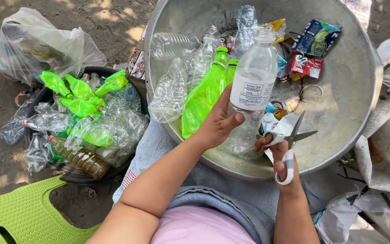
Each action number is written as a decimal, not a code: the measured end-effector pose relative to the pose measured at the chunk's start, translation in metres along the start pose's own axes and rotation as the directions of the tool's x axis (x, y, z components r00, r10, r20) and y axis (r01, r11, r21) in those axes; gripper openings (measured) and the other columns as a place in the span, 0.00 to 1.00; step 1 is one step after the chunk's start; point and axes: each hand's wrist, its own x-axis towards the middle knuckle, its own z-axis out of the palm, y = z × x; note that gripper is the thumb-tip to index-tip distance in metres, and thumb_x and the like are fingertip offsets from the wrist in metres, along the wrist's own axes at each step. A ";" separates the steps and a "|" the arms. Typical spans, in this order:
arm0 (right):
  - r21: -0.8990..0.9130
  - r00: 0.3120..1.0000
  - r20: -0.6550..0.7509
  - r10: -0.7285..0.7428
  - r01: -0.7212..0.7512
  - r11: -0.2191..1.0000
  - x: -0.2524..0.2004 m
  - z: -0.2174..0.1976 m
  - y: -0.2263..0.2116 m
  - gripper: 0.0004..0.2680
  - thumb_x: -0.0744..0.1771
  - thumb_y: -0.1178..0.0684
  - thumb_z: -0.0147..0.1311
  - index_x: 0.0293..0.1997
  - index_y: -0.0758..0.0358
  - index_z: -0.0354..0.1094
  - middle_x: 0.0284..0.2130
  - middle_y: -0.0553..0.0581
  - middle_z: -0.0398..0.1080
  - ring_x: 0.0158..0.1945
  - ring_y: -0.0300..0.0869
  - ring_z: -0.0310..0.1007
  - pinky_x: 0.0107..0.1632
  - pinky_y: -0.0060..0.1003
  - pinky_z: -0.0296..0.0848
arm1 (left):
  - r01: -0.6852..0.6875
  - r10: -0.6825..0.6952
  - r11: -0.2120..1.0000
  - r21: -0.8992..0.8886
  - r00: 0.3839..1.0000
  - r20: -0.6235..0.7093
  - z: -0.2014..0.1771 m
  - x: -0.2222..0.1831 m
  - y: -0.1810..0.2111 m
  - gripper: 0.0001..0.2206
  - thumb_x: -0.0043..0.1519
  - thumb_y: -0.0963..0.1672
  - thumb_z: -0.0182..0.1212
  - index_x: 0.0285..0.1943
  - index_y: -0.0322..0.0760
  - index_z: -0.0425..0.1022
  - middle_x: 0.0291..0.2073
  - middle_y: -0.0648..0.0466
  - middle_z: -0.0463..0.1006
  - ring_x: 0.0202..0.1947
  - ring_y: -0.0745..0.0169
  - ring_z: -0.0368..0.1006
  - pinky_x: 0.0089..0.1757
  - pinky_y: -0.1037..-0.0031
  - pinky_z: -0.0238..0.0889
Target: Removing labels and caps from plastic bottles and sorting them into different containers for recycling
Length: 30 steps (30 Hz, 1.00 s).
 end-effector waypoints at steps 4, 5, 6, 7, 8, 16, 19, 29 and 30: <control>0.352 0.979 0.204 -0.002 -0.071 0.933 0.005 -0.012 0.010 0.29 0.65 0.28 0.49 0.52 0.74 0.61 0.34 0.72 0.72 0.41 0.51 0.72 0.49 0.43 0.62 | -0.010 0.010 1.000 0.016 1.000 0.011 0.002 0.004 0.004 0.41 0.61 0.45 0.71 0.82 0.41 0.48 0.60 0.49 0.73 0.59 0.63 0.67 0.63 0.60 0.60; 0.396 0.963 0.269 0.011 -0.121 0.910 0.005 -0.011 0.004 0.28 0.64 0.30 0.51 0.49 0.76 0.63 0.33 0.73 0.74 0.39 0.51 0.74 0.47 0.41 0.63 | -0.005 0.005 1.000 0.024 1.000 0.008 0.004 0.003 0.007 0.43 0.59 0.44 0.73 0.82 0.40 0.48 0.59 0.49 0.73 0.59 0.63 0.67 0.63 0.60 0.59; 0.397 0.965 0.264 0.015 -0.122 0.910 0.004 -0.011 0.003 0.28 0.64 0.30 0.51 0.49 0.76 0.63 0.33 0.73 0.74 0.39 0.51 0.74 0.47 0.41 0.63 | 0.002 -0.002 1.000 0.023 1.000 0.009 0.005 0.002 0.013 0.43 0.59 0.44 0.73 0.82 0.40 0.48 0.59 0.49 0.73 0.59 0.63 0.67 0.63 0.60 0.59; 0.437 0.959 0.282 0.008 -0.136 0.889 0.003 -0.010 0.003 0.28 0.65 0.31 0.52 0.47 0.78 0.64 0.31 0.71 0.73 0.37 0.52 0.75 0.45 0.41 0.63 | 0.000 -0.002 0.993 0.114 1.000 0.022 0.005 0.001 0.019 0.42 0.59 0.44 0.73 0.81 0.40 0.49 0.59 0.48 0.73 0.60 0.62 0.66 0.64 0.59 0.58; 0.473 0.955 0.298 -0.002 -0.145 0.869 0.004 -0.010 0.003 0.27 0.65 0.32 0.53 0.46 0.79 0.65 0.30 0.70 0.72 0.35 0.54 0.77 0.42 0.41 0.63 | -0.007 -0.001 0.979 0.204 0.999 0.040 0.006 0.003 0.026 0.41 0.60 0.43 0.73 0.81 0.40 0.50 0.59 0.47 0.73 0.60 0.61 0.65 0.65 0.58 0.57; 0.544 0.931 0.363 -0.034 -0.182 0.819 -0.005 -0.023 0.022 0.23 0.66 0.39 0.55 0.50 0.80 0.66 0.33 0.72 0.74 0.33 0.61 0.83 0.36 0.48 0.75 | 0.004 -0.009 0.918 0.397 1.000 0.012 0.010 0.002 0.052 0.39 0.56 0.46 0.76 0.77 0.45 0.61 0.55 0.52 0.76 0.58 0.65 0.66 0.63 0.60 0.58; 0.563 0.914 0.403 -0.054 -0.201 0.801 0.002 -0.021 0.013 0.24 0.66 0.38 0.55 0.46 0.82 0.67 0.30 0.72 0.74 0.31 0.61 0.83 0.36 0.47 0.74 | 0.001 -0.023 0.873 0.487 0.999 0.038 0.009 0.006 0.057 0.38 0.54 0.47 0.77 0.75 0.46 0.64 0.53 0.51 0.78 0.56 0.65 0.68 0.61 0.60 0.60; 0.542 0.857 0.515 0.013 -0.338 0.769 0.002 -0.027 0.007 0.28 0.64 0.29 0.54 0.36 0.78 0.67 0.23 0.66 0.72 0.24 0.56 0.80 0.28 0.38 0.63 | 0.024 -0.077 0.814 0.580 0.995 0.067 0.011 0.012 0.067 0.43 0.41 0.46 0.86 0.70 0.45 0.69 0.51 0.48 0.81 0.55 0.59 0.73 0.61 0.57 0.61; 0.545 0.858 0.514 0.012 -0.337 0.768 0.002 -0.028 0.008 0.28 0.64 0.29 0.54 0.36 0.78 0.67 0.23 0.66 0.72 0.24 0.56 0.80 0.28 0.38 0.63 | 0.026 -0.079 0.813 0.582 0.995 0.067 0.011 0.012 0.068 0.43 0.41 0.46 0.86 0.70 0.45 0.69 0.51 0.48 0.81 0.55 0.59 0.73 0.61 0.57 0.61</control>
